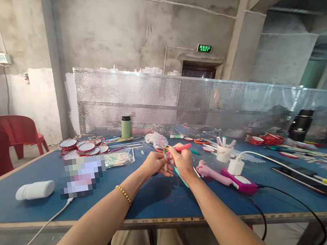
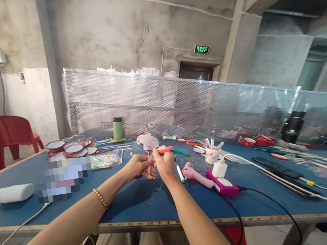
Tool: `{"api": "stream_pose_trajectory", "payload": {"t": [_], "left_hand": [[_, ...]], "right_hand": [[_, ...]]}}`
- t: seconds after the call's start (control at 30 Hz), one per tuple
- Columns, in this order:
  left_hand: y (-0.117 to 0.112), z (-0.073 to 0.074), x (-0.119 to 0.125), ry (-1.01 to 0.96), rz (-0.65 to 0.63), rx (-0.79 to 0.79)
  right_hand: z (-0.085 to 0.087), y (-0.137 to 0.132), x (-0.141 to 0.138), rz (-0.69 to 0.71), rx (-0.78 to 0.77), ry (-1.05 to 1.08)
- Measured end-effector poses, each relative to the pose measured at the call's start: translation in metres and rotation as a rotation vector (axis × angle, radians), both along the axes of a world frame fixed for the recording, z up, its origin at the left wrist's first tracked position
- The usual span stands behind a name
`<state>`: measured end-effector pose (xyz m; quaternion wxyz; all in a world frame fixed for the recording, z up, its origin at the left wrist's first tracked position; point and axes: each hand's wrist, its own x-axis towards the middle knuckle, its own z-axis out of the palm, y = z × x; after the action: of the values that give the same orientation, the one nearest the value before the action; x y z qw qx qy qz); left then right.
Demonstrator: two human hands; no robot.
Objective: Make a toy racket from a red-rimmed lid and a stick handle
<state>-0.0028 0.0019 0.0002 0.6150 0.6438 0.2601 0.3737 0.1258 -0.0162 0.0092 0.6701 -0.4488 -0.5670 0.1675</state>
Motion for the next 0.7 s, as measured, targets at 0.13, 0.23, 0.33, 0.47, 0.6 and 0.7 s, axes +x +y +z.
{"api": "stream_pose_trajectory", "payload": {"t": [0.13,0.23,0.33,0.47,0.6,0.7], "left_hand": [[-0.0001,-0.0005,-0.0003,-0.008,-0.010,0.008],[0.0004,-0.0010,-0.0003,-0.008,-0.006,0.005],[0.0013,-0.0013,-0.0002,-0.006,0.001,0.002],[0.0020,-0.0019,-0.0001,-0.012,-0.006,0.003],[0.0019,-0.0020,0.0001,-0.013,-0.007,0.003],[0.0012,-0.0013,0.0001,-0.006,-0.001,0.001]], "right_hand": [[-0.0001,-0.0001,0.0004,-0.004,-0.001,-0.012],[0.0000,-0.0003,0.0004,-0.003,0.003,-0.014],[0.0004,-0.0003,-0.0001,0.001,0.007,0.000],[0.0009,-0.0002,-0.0003,0.004,0.009,-0.006],[0.0008,-0.0003,-0.0001,-0.007,0.001,-0.016],[0.0009,-0.0004,-0.0004,-0.004,0.003,0.009]]}}
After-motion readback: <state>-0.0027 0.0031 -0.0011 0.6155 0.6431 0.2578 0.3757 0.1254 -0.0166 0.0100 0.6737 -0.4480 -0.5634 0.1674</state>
